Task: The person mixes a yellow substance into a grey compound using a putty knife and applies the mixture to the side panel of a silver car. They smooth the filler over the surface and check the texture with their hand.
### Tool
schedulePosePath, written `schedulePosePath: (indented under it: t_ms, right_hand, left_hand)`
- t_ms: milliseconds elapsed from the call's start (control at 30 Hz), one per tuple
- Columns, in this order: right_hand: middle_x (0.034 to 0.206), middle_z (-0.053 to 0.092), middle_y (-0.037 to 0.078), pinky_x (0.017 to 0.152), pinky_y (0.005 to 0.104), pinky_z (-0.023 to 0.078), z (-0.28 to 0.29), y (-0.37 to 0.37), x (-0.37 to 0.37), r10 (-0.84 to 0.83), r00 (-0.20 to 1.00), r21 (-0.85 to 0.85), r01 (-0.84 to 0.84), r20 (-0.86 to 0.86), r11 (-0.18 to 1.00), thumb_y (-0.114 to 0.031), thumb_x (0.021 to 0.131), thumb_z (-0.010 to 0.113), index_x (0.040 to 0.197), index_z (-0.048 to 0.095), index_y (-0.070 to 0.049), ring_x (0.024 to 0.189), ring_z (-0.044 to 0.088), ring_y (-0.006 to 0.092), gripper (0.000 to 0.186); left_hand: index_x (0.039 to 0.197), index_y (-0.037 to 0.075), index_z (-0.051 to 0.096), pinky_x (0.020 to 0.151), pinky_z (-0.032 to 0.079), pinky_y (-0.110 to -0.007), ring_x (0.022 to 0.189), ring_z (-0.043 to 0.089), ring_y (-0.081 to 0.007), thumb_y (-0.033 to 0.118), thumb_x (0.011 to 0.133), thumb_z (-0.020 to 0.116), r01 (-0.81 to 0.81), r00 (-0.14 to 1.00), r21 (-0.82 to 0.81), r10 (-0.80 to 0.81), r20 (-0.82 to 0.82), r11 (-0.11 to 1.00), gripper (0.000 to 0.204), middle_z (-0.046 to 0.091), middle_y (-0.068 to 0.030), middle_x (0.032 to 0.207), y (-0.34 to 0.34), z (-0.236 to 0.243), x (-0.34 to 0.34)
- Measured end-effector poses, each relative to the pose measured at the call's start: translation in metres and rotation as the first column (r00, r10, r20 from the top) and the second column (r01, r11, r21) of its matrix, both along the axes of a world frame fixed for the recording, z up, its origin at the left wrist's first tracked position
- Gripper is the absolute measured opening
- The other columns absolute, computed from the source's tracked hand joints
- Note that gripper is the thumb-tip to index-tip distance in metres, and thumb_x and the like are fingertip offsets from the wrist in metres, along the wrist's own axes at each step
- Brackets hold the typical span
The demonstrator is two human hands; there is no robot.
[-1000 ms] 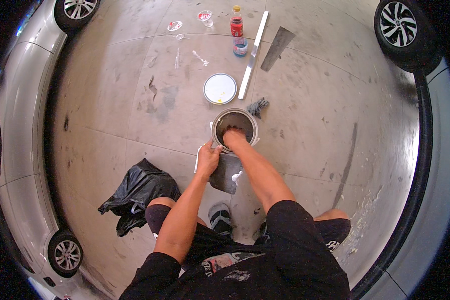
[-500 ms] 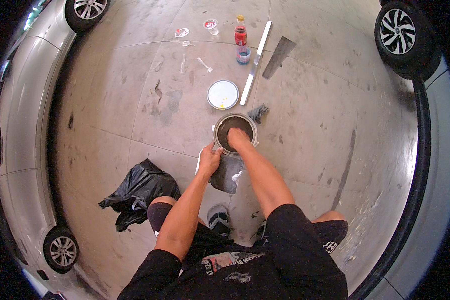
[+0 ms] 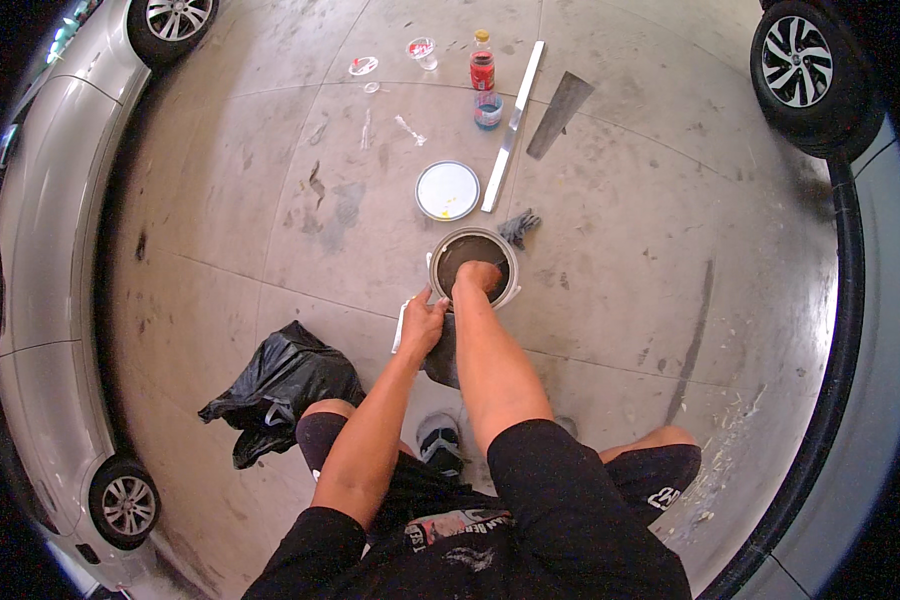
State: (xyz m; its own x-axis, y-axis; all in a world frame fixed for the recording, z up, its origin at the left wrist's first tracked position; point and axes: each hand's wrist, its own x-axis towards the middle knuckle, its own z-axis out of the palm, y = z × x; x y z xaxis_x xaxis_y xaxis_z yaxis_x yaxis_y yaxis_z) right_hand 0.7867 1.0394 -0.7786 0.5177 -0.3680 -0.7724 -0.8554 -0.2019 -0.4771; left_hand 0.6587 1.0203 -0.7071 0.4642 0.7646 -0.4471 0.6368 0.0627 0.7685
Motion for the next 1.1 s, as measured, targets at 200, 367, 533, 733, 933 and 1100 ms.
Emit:
schedulePosePath:
  t_ms: [200, 367, 533, 733, 933, 1100]
  right_hand:
    - [0.115, 0.057, 0.021, 0.087, 0.0366, 0.047, 0.039, -0.007, -0.005, -0.186, 0.982, 0.14, 0.181, 0.024, 0.974, -0.004, 0.086, 0.041, 0.114, 0.052, 0.007, 0.104, 0.058, 0.0307, 0.033]
    - [0.113, 0.057, 0.024, 0.083, 0.0359, 0.048, 0.026, -0.014, -0.001, -0.055, 0.989, 0.067, 0.046, 0.136, 0.997, -0.003, 0.083, 0.047, 0.111, 0.053, 0.01, 0.099, 0.06, 0.031, 0.031]
    - [0.11, 0.058, 0.027, 0.08, 0.036, 0.049, 0.038, -0.009, 0.0, 0.007, 0.982, 0.093, -0.025, 0.191, 0.995, -0.002, 0.081, 0.051, 0.107, 0.054, 0.013, 0.096, 0.061, 0.0323, 0.03]
    - [0.102, 0.058, 0.032, 0.078, 0.0402, 0.049, 0.046, -0.003, 0.006, 0.36, 0.906, -0.071, -0.353, 0.222, 0.933, -0.001, 0.079, 0.05, 0.098, 0.056, 0.015, 0.095, 0.061, 0.0372, 0.026]
    - [0.088, 0.059, 0.035, 0.077, 0.0423, 0.049, 0.01, -0.009, 0.005, 0.789, 0.5, -0.275, -0.751, 0.357, 0.601, -0.001, 0.074, 0.048, 0.081, 0.061, 0.015, 0.087, 0.062, 0.0418, 0.022]
    - [0.088, 0.058, 0.036, 0.077, 0.0432, 0.048, 0.015, -0.018, 0.01, 0.919, 0.231, -0.292, -0.899, 0.319, 0.327, -0.002, 0.071, 0.048, 0.083, 0.061, 0.014, 0.089, 0.06, 0.0436, 0.024]
  left_hand:
    - [0.128, -0.004, 0.044, 0.066, 0.047, -0.035, 0.066, 0.063, -0.0243, 0.019, 0.083, 0.059, 0.037, 0.999, 0.04, -0.037, -0.001, 0.999, 0.052, 0.063, -0.0185, 0.069, 0.003, -0.003, -0.004]
    - [0.127, -0.004, 0.045, 0.065, 0.047, -0.031, 0.066, 0.063, -0.0186, 0.019, 0.084, 0.059, 0.051, 0.996, -0.005, -0.052, -0.076, 0.999, 0.051, 0.066, -0.0156, 0.071, 0.002, 0.0, -0.003]
    - [0.129, -0.004, 0.042, 0.059, 0.045, -0.031, 0.054, 0.054, -0.0161, 0.019, 0.084, 0.059, 0.043, 0.999, 0.032, -0.043, -0.017, 0.999, 0.053, 0.058, -0.0115, 0.058, 0.002, -0.004, -0.004]
    - [0.13, -0.003, 0.042, 0.056, 0.043, -0.031, 0.05, 0.051, -0.0158, 0.02, 0.085, 0.059, 0.057, 0.998, 0.064, -0.055, -0.027, 0.996, 0.054, 0.055, -0.0107, 0.054, 0.003, -0.006, -0.006]
    - [0.131, 0.0, 0.042, 0.057, 0.044, -0.031, 0.052, 0.054, -0.0165, 0.02, 0.086, 0.058, 0.076, 0.997, 0.095, -0.073, -0.038, 0.993, 0.051, 0.059, -0.013, 0.058, 0.002, -0.022, -0.01]
    - [0.129, -0.005, 0.041, 0.07, 0.047, -0.04, 0.074, 0.063, -0.0353, 0.023, 0.084, 0.057, 0.091, 0.996, 0.019, -0.09, -0.02, 0.996, 0.055, 0.061, -0.0229, 0.069, 0.006, -0.007, -0.005]
